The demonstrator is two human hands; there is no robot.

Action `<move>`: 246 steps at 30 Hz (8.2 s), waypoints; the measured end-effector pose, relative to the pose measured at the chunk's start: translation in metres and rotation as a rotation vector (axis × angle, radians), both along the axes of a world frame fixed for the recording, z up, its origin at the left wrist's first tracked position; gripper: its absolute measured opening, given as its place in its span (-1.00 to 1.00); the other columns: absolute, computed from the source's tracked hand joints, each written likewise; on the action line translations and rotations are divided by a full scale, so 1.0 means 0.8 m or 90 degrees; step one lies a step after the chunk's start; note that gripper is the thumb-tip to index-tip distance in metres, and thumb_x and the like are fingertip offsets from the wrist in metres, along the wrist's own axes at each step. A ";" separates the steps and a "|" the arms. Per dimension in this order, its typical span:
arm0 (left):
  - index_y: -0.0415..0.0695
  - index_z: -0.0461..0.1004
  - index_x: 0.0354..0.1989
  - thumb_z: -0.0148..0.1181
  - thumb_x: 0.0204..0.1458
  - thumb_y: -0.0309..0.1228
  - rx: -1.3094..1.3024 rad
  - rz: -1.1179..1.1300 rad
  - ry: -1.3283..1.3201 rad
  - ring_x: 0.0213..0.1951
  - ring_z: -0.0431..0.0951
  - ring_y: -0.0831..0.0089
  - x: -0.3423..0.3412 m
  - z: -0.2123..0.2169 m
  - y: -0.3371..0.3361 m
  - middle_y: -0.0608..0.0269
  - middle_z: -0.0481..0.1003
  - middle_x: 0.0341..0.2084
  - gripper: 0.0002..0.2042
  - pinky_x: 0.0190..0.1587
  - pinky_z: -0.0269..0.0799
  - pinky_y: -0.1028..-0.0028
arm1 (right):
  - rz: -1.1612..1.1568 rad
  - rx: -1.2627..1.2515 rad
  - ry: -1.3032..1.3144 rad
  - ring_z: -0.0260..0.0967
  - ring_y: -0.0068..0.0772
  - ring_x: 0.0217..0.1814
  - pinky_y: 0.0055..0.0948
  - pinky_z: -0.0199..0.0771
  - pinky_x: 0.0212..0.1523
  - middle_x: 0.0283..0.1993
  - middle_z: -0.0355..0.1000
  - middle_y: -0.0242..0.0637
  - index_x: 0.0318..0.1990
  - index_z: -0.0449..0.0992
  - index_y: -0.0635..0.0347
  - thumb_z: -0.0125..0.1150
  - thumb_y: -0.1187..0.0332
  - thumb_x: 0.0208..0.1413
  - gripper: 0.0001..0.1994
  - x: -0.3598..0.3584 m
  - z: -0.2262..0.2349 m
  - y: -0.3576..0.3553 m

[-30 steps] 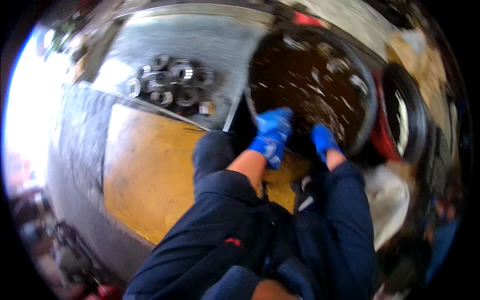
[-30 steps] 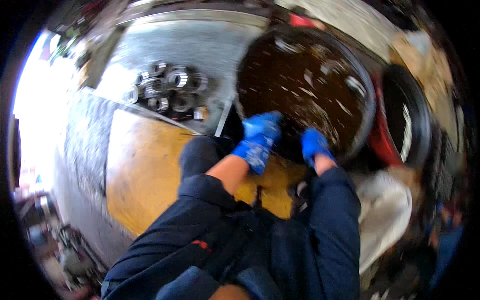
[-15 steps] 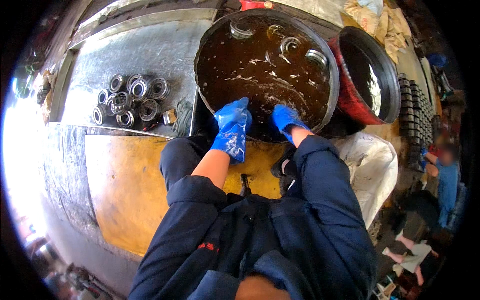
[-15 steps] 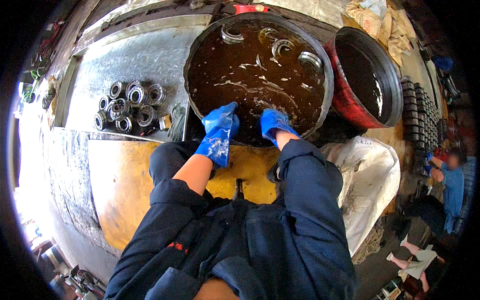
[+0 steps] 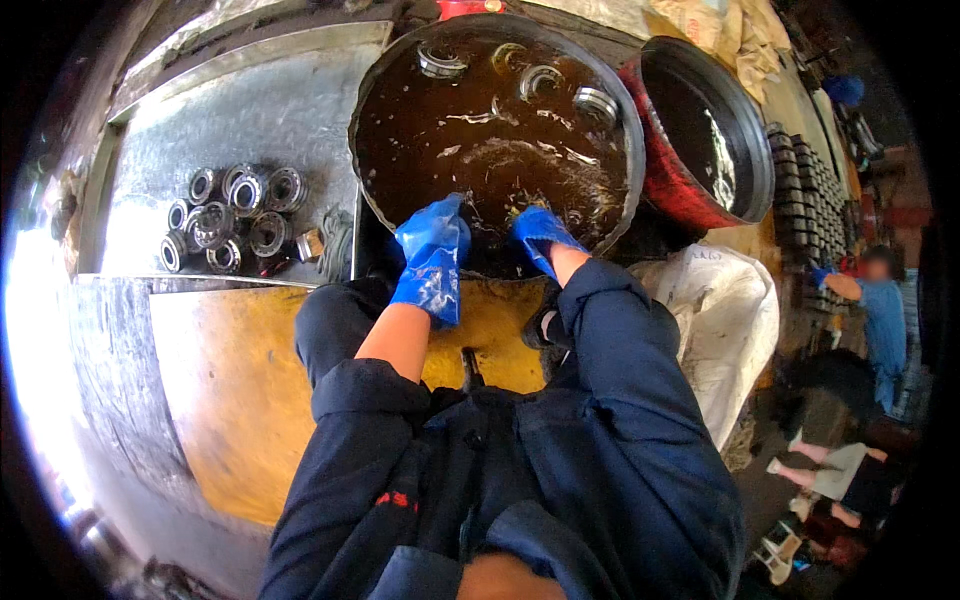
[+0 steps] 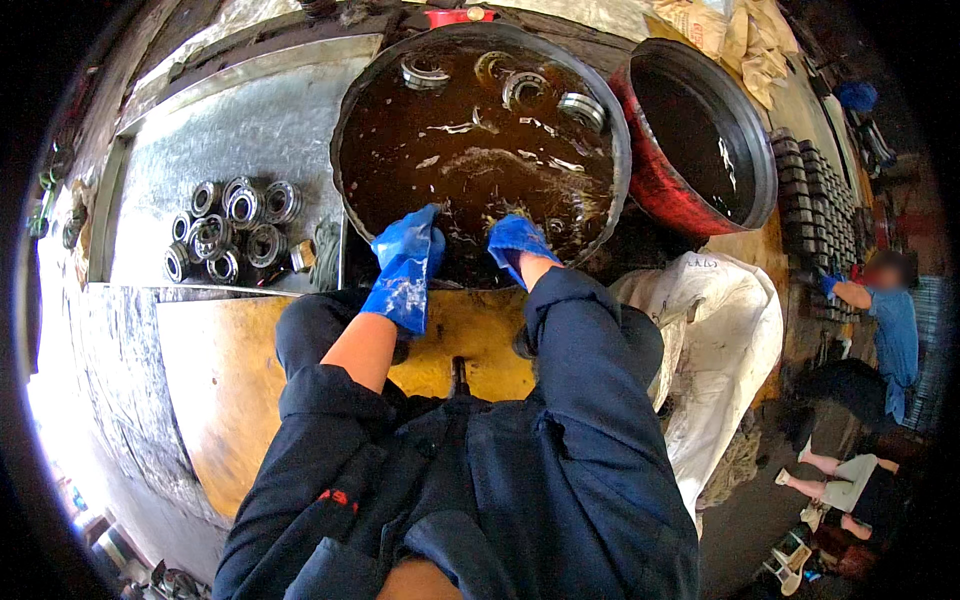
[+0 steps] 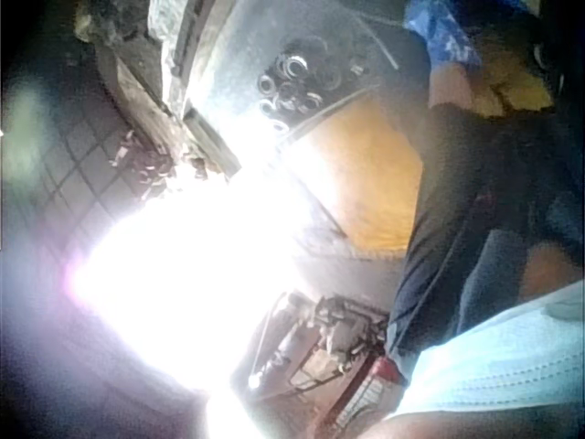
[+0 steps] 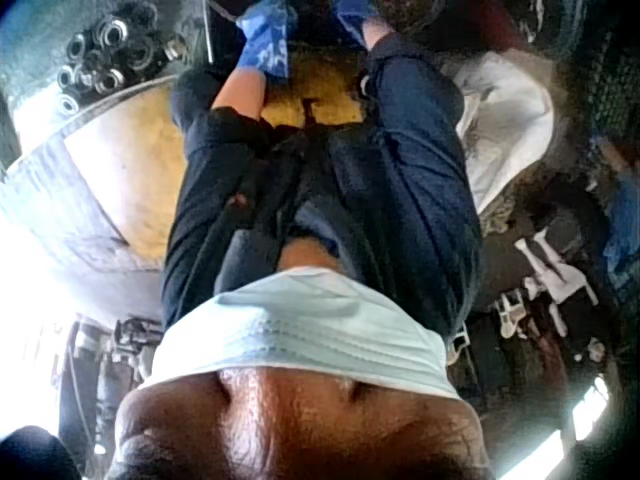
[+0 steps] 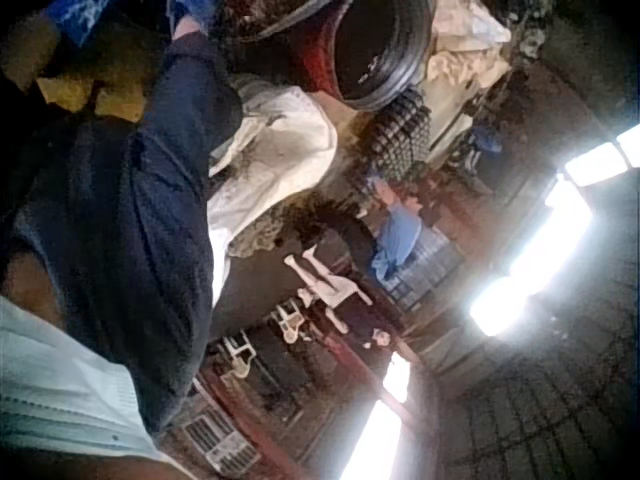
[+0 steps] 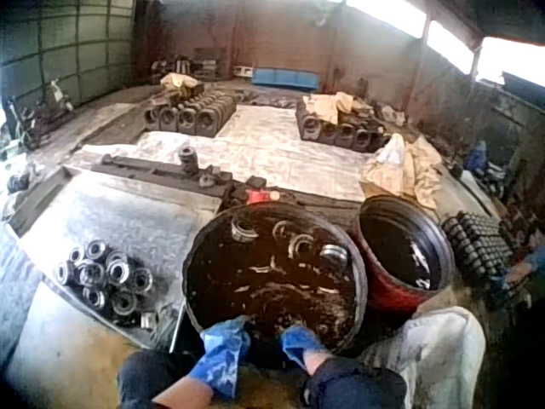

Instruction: The person repeatedly dips ball bearings into a dark liquid bath, agitates them by hand, and places them onto a metal tray. The process is performed one at a time in a repetitive cycle.

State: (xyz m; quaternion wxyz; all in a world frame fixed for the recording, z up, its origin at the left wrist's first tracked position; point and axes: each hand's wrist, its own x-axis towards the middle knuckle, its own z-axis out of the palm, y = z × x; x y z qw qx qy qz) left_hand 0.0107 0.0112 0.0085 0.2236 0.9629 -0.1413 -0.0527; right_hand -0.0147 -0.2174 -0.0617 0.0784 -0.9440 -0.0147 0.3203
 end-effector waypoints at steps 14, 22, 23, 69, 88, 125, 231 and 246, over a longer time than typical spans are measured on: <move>0.22 0.51 0.21 0.13 0.11 -0.29 0.007 -0.042 0.130 0.04 0.60 0.05 0.005 0.039 -0.027 0.13 0.60 0.03 -0.56 0.10 0.51 0.17 | -0.230 0.415 -0.405 0.59 0.01 -0.12 -0.07 0.56 -0.08 -0.25 0.62 -0.06 -0.28 0.73 0.08 0.38 0.13 -0.07 -0.72 -0.063 0.035 -0.006; 0.16 0.59 0.07 0.15 0.06 -0.30 0.014 -0.026 0.004 -0.09 0.65 0.04 -0.003 0.008 -0.014 0.09 0.65 -0.11 -0.63 -0.01 0.56 0.12 | -0.202 0.183 -0.184 0.59 0.02 -0.15 -0.08 0.57 -0.12 -0.23 0.62 -0.06 -0.28 0.73 0.09 0.36 0.16 -0.06 -0.74 -0.061 0.041 0.021; 0.16 0.59 0.08 0.15 0.06 -0.31 0.015 -0.025 0.018 -0.09 0.65 0.04 -0.004 0.012 -0.014 0.09 0.64 -0.09 -0.63 -0.01 0.56 0.12 | -0.201 0.174 -0.183 0.59 0.01 -0.15 -0.07 0.58 -0.13 -0.23 0.62 -0.05 -0.29 0.73 0.10 0.36 0.16 -0.07 -0.74 -0.062 0.042 0.023; 0.11 0.57 -0.19 0.12 0.05 -0.36 -0.092 0.047 -0.074 -0.24 0.68 0.06 -0.010 -0.021 -0.007 0.23 0.64 -0.32 -0.83 -0.24 0.51 0.05 | 0.215 -0.352 0.005 0.58 -0.06 0.11 0.04 0.57 0.02 0.07 0.60 -0.11 0.03 0.66 0.07 0.01 0.20 0.35 -0.67 0.024 -0.074 -0.049; 0.19 0.62 -0.18 0.06 0.13 -0.26 0.229 -0.027 -0.007 -0.21 0.62 0.24 -0.008 -0.029 0.001 0.34 0.62 -0.31 -0.80 -0.12 0.43 -0.05 | -0.130 0.198 -0.252 0.55 0.06 0.04 -0.09 0.55 0.02 -0.01 0.59 0.07 0.02 0.65 0.26 0.20 0.19 0.18 -0.62 -0.024 -0.013 0.013; 0.25 0.58 0.11 0.15 0.06 -0.28 0.024 0.011 0.023 -0.07 0.65 0.08 0.007 -0.005 -0.005 0.14 0.65 -0.10 -0.61 0.03 0.53 0.07 | -0.170 -0.031 -0.038 0.53 0.01 0.17 -0.13 0.52 0.15 0.10 0.56 -0.03 0.00 0.67 0.06 0.28 0.28 0.00 -0.63 0.028 -0.004 -0.002; 0.08 0.50 0.20 0.19 0.08 -0.14 0.135 -0.007 0.264 0.04 0.63 0.21 -0.009 0.054 -0.063 0.18 0.61 0.04 -0.52 0.14 0.50 0.32 | -0.653 0.569 -0.456 0.60 -0.29 -0.01 -0.34 0.52 0.09 -0.04 0.63 -0.04 0.06 0.57 0.28 0.28 0.33 0.07 -0.61 -0.081 0.220 -0.069; -0.05 0.44 0.16 0.14 0.27 -0.35 -0.788 0.141 0.537 -0.40 0.58 0.51 -0.016 0.094 -0.108 0.32 0.60 -0.24 -0.70 -0.43 0.56 0.48 | -0.624 0.566 -0.431 0.59 -0.21 0.05 -0.32 0.52 0.13 0.00 0.61 -0.01 0.09 0.55 0.29 0.30 0.30 0.07 -0.57 -0.065 0.234 -0.026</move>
